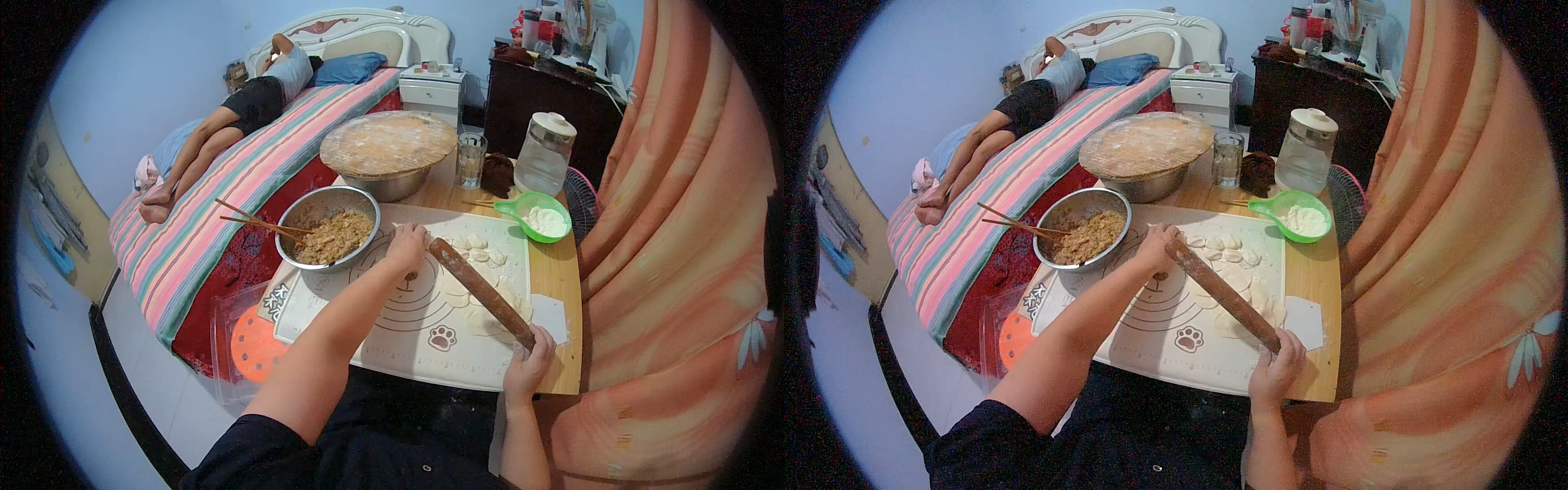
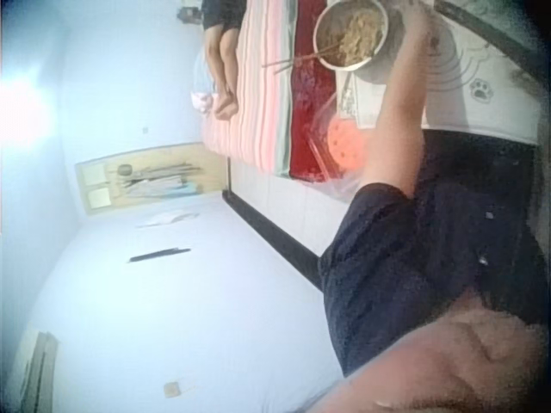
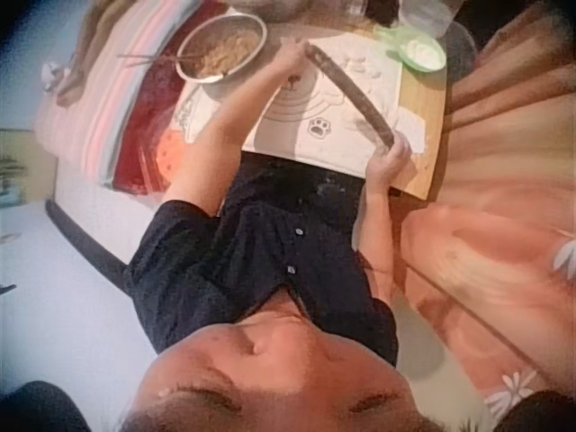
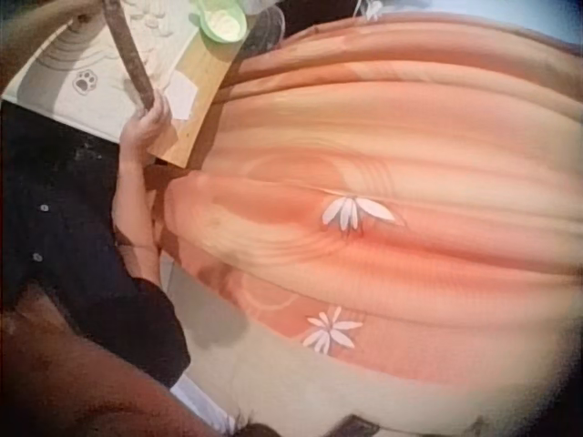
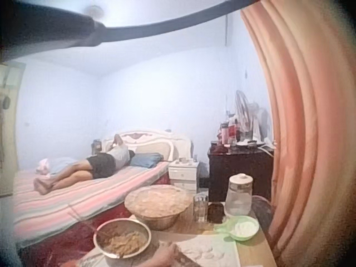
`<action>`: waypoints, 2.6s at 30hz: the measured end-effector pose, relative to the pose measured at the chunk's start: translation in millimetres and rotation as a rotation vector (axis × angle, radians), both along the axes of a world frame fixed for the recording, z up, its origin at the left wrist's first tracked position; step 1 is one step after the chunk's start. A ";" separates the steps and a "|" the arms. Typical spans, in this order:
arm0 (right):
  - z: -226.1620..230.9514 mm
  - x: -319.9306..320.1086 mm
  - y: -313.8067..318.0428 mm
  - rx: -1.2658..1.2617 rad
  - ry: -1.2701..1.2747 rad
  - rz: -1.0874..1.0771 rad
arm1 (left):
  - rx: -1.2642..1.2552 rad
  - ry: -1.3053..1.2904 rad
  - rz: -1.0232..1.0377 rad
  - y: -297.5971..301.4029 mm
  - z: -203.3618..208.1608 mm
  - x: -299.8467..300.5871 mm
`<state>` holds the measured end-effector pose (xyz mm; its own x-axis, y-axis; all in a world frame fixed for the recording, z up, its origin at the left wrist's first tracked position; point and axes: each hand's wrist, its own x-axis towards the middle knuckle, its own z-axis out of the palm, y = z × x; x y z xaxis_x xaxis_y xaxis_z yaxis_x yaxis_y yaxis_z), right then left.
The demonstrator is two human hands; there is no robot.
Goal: The person uses a rolling pin to flatten small dough balls into round wrappers on a silicone mat. A bowl of filling and a covered container are nearby, and the person repeatedly rolls and adjusts the dough pieces.
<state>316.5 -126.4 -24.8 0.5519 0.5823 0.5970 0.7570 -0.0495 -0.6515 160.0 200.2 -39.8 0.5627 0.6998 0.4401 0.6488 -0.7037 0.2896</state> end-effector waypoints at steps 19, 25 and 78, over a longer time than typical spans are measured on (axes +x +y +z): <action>2.3 0.0 0.4 -0.034 -0.113 0.004 | 0.013 0.311 -0.294 -205.5 30.3 -117.3; 6.3 -3.2 1.9 -0.112 -0.108 0.009 | -0.005 0.303 -0.256 -207.0 29.3 -111.7; 45.5 -80.8 -18.0 -0.252 -0.374 0.574 | -0.686 0.085 -0.299 -156.2 72.1 -99.6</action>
<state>235.7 -144.4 20.7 -0.0964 0.8635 0.4951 0.8783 0.3078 -0.3658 60.5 44.1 32.3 0.7843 0.6133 -0.0935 0.4983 -0.5330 0.6838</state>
